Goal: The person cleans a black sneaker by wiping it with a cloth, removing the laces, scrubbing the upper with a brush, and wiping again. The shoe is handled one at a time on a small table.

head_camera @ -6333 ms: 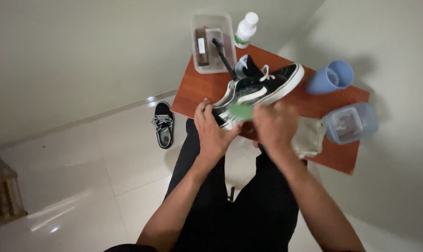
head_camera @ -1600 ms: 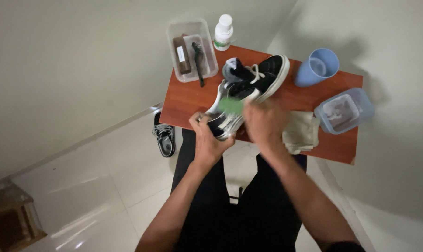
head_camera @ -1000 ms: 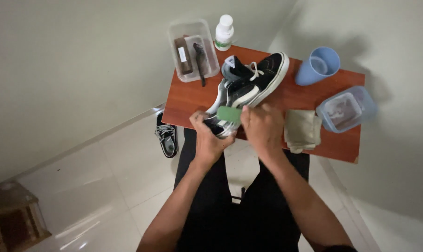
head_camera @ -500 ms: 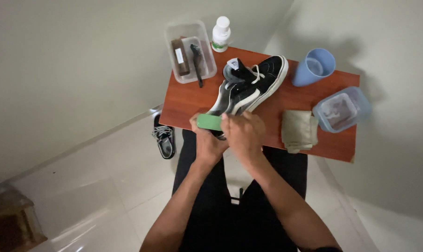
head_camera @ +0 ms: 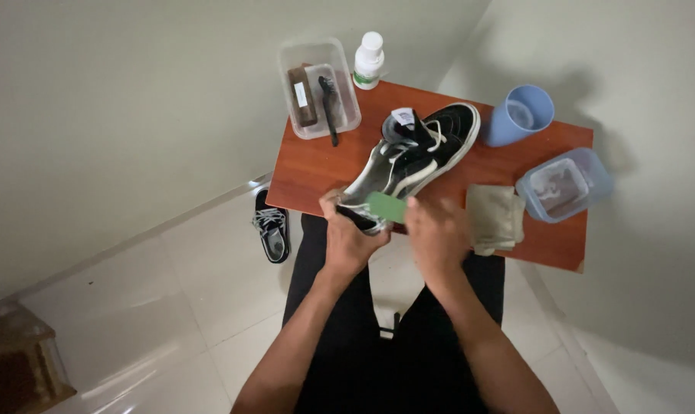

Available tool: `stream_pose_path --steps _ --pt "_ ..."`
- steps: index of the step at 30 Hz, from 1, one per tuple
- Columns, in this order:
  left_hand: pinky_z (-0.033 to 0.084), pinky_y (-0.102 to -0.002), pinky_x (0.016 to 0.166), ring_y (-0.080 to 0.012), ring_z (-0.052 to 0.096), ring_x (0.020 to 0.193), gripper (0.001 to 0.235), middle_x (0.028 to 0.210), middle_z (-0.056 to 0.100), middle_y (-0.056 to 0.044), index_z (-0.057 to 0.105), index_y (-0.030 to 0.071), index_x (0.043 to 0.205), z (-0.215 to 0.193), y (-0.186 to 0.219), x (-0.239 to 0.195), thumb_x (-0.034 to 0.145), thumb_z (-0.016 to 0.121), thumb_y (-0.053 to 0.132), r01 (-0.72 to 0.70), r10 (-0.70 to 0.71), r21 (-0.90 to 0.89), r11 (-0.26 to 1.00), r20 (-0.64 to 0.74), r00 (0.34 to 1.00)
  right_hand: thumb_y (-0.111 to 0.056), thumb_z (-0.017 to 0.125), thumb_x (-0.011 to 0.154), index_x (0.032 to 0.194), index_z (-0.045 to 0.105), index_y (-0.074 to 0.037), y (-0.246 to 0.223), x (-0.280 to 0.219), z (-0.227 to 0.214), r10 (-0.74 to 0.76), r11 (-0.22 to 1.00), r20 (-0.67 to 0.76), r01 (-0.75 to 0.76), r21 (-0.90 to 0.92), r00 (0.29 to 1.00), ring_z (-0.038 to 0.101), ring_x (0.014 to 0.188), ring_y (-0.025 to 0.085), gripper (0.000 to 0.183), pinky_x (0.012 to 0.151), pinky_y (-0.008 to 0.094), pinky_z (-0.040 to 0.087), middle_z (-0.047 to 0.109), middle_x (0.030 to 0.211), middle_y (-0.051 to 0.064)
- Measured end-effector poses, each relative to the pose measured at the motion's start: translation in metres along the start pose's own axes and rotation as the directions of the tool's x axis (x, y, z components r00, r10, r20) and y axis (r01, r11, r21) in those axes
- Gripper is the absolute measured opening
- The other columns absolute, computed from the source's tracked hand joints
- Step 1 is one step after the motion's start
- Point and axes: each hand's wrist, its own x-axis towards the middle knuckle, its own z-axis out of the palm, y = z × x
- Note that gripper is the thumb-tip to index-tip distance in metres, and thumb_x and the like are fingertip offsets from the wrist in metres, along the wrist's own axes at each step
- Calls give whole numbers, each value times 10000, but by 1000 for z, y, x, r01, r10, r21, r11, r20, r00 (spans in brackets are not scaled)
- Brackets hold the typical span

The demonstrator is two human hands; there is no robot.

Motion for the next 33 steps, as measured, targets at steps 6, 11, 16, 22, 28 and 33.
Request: stream_pose_path --steps 6,11,16,22,28,33 --pt "578 -540 952 -523 631 1095 932 1246 515 -282 448 -58 1266 16 2 -5 504 954 126 -178 179 44 983 -25 984 -277 636 1044 515 514 -158 -15 0 3 159 969 51 -166 182 986 521 416 253 555 465 336 419 486 421 51" --pt "491 -542 1087 -473 538 1310 754 1364 524 -252 468 -44 1215 6 -32 -6 639 938 83 -598 614 222 770 -1 790 -373 417 1123 787 625 -39 -4 -23 -22 325 671 527 -584 458 786 635 811 392 517 779 467 506 642 771 182" --pt "437 -588 1141 -498 522 1312 790 1230 541 -225 517 -50 1129 1 -20 -5 534 992 161 -678 681 218 702 72 729 -558 417 1045 1186 550 -35 48 -17 -96 495 351 738 -882 314 459 553 1168 463 558 1027 561 413 592 1183 276" --pt "319 -728 1167 -573 419 1363 929 1335 412 -262 385 23 1242 -7 -3 -11 585 982 300 -779 785 262 570 105 610 -202 564 925 1278 514 -69 159 -31 -136 670 415 656 -908 57 347 637 1075 529 381 916 610 462 657 1148 303" --pt "349 -624 1136 -405 389 1382 584 1367 393 -173 447 88 1208 -3 4 -46 854 777 415 -799 795 307 517 174 581 -263 550 993 1163 557 -20 240 -14 -108 669 681 604 -682 -266 433 633 923 514 296 711 595 473 693 1018 264" --pt "441 -564 1017 -422 548 1219 369 1197 524 -186 571 71 1055 43 29 -63 863 762 321 -857 791 180 483 330 516 -91 470 916 1057 596 35 254 -21 -61 551 766 641 -629 -134 534 596 877 440 227 686 535 480 622 987 263"
